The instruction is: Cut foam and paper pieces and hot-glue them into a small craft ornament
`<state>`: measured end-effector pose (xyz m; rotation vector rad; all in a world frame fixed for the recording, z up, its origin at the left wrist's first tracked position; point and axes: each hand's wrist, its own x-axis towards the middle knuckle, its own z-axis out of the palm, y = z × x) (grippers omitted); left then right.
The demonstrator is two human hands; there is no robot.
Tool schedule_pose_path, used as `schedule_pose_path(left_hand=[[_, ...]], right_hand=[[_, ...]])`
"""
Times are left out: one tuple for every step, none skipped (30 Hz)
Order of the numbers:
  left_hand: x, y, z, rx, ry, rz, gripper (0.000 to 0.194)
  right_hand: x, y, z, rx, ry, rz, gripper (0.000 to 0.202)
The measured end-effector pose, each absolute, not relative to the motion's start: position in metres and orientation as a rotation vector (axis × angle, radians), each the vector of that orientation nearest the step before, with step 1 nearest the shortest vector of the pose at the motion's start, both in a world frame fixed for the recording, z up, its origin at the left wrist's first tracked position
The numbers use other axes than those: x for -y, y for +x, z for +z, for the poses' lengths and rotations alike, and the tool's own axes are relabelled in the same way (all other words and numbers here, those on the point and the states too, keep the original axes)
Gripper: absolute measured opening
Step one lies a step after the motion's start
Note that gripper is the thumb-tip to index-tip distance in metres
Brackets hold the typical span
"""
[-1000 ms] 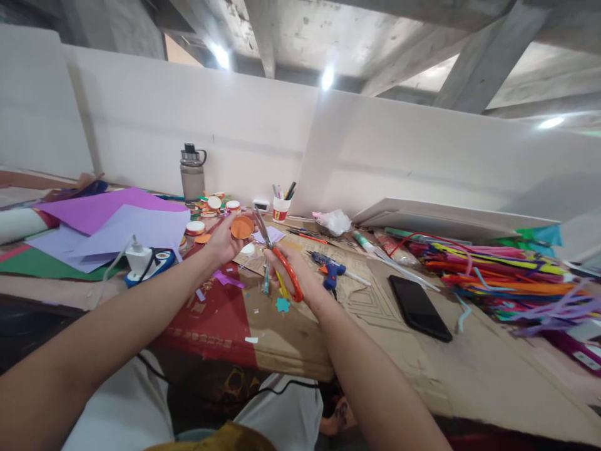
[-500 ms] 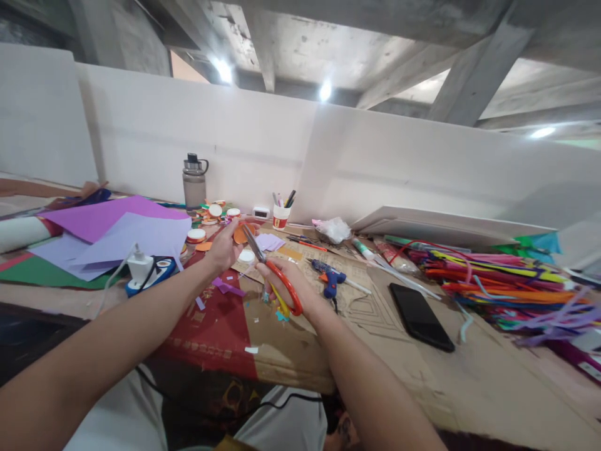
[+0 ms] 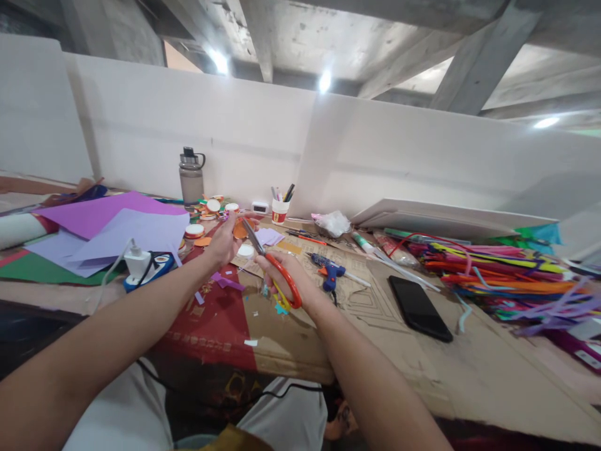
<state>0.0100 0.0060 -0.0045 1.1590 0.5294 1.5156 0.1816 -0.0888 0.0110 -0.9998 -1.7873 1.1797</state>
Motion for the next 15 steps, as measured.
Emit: schedule_pose_path(left_hand=[[-0.0062, 0.0097, -0.005, -0.529, 1.165, 1.515, 0.051], [-0.0062, 0.0096, -0.0052, -0.529, 1.172, 1.516, 0.052], [-0.0061, 0.0096, -0.0052, -0.527, 1.178, 1.516, 0.052], [-0.0058, 0.0098, -0.0051, -0.526, 1.184, 1.517, 0.052], [-0.0055, 0.0101, -0.005, -0.524, 1.189, 1.518, 0.052], [-0.0051, 0.0104, -0.0047, -0.523, 1.194, 1.519, 0.052], [-0.0049, 0.0107, -0.0045, -0.523, 1.199, 1.519, 0.051], [-0.0047, 0.011, -0.0044, -0.524, 1.201, 1.521, 0.051], [-0.0046, 0.0112, -0.0043, -0.528, 1.204, 1.521, 0.051], [-0.0047, 0.0113, -0.0045, -0.531, 1.206, 1.524, 0.051], [-0.0051, 0.0114, -0.0048, -0.534, 1.209, 1.528, 0.051], [-0.0057, 0.0112, -0.0054, -0.538, 1.212, 1.529, 0.051], [-0.0065, 0.011, -0.0061, -0.542, 1.216, 1.53, 0.052], [-0.0075, 0.0107, -0.0071, -0.548, 1.219, 1.529, 0.052], [-0.0087, 0.0103, -0.008, -0.555, 1.223, 1.525, 0.051]], right_hand=[[0.0886, 0.1815, 0.011, 1.795, -1.0, 1.174, 0.036], [0.0885, 0.1814, 0.0109, 1.8, -1.005, 1.166, 0.035], [0.0884, 0.1812, 0.0105, 1.801, -1.013, 1.154, 0.035], [0.0882, 0.1812, 0.01, 1.803, -1.022, 1.142, 0.035], [0.0879, 0.1813, 0.0093, 1.806, -1.029, 1.131, 0.036], [0.0874, 0.1817, 0.0085, 1.811, -1.035, 1.122, 0.036], [0.0869, 0.1822, 0.0076, 1.816, -1.041, 1.116, 0.036], [0.0863, 0.1828, 0.0067, 1.821, -1.047, 1.113, 0.037], [0.0856, 0.1835, 0.0059, 1.826, -1.054, 1.112, 0.037], [0.0849, 0.1842, 0.0052, 1.831, -1.063, 1.112, 0.037], [0.0843, 0.1849, 0.0046, 1.835, -1.074, 1.111, 0.037], [0.0837, 0.1855, 0.0043, 1.84, -1.084, 1.11, 0.038], [0.0832, 0.1859, 0.0041, 1.845, -1.094, 1.109, 0.038], [0.0829, 0.1862, 0.0039, 1.851, -1.102, 1.107, 0.038], [0.0825, 0.1865, 0.0038, 1.856, -1.107, 1.106, 0.039]])
